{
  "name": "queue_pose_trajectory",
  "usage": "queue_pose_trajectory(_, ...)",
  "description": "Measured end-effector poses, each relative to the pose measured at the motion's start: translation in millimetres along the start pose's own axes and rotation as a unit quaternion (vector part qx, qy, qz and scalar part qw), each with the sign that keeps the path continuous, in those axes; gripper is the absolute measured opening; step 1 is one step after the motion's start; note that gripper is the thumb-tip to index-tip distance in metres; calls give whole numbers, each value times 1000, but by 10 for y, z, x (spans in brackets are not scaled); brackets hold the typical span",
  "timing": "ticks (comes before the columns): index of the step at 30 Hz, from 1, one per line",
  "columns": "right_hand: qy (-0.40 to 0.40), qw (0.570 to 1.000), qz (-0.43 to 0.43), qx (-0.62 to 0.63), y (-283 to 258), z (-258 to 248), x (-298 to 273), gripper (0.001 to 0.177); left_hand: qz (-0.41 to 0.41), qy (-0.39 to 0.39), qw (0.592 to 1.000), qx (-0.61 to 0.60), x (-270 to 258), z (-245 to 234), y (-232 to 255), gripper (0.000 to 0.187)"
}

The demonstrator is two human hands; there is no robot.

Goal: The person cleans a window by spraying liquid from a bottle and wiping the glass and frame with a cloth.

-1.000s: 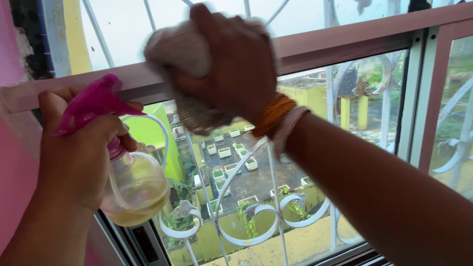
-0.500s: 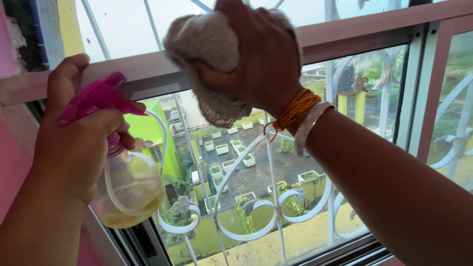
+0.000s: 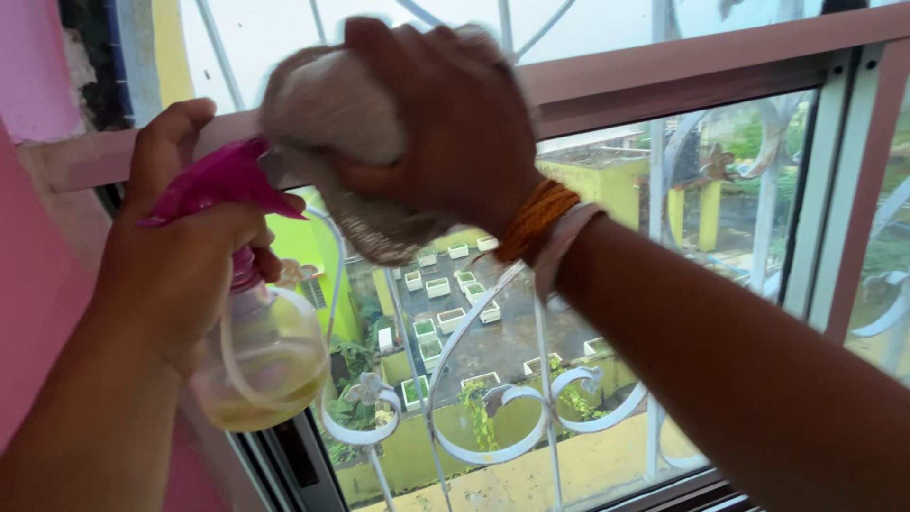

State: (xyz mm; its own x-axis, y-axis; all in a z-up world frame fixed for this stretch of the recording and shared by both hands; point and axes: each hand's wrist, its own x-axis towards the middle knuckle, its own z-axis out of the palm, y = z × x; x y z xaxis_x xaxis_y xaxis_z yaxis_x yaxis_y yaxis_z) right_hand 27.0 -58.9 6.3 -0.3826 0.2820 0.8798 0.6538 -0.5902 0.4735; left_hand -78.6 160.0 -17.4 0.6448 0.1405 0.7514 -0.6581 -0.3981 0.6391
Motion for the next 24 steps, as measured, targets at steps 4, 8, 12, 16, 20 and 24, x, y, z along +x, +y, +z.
queue_pose_trajectory(4,25,999,-18,-42,420,-251,-224,69,-17,38,999,-5,-261,69,-51,91)
queue_pose_trajectory(8,8,999,19,-43,547,-415,-343,61,-90,72,993,-33,-562,142,-185,57)
queue_pose_trajectory(12,24,997,27,-64,460,-390,-321,60,-110,149,982,-33,-613,79,-210,39)
queue_pose_trajectory(16,50,996,32,-59,248,-318,-220,58,-70,168,983,-29,-587,-38,-106,40)
queue_pose_trajectory(20,29,998,26,-56,-97,-58,-48,69,-79,182,979,-47,-525,-92,-39,45)
queue_pose_trajectory(24,26,999,20,1,-492,318,189,76,-91,178,977,-69,-416,-121,-128,42)
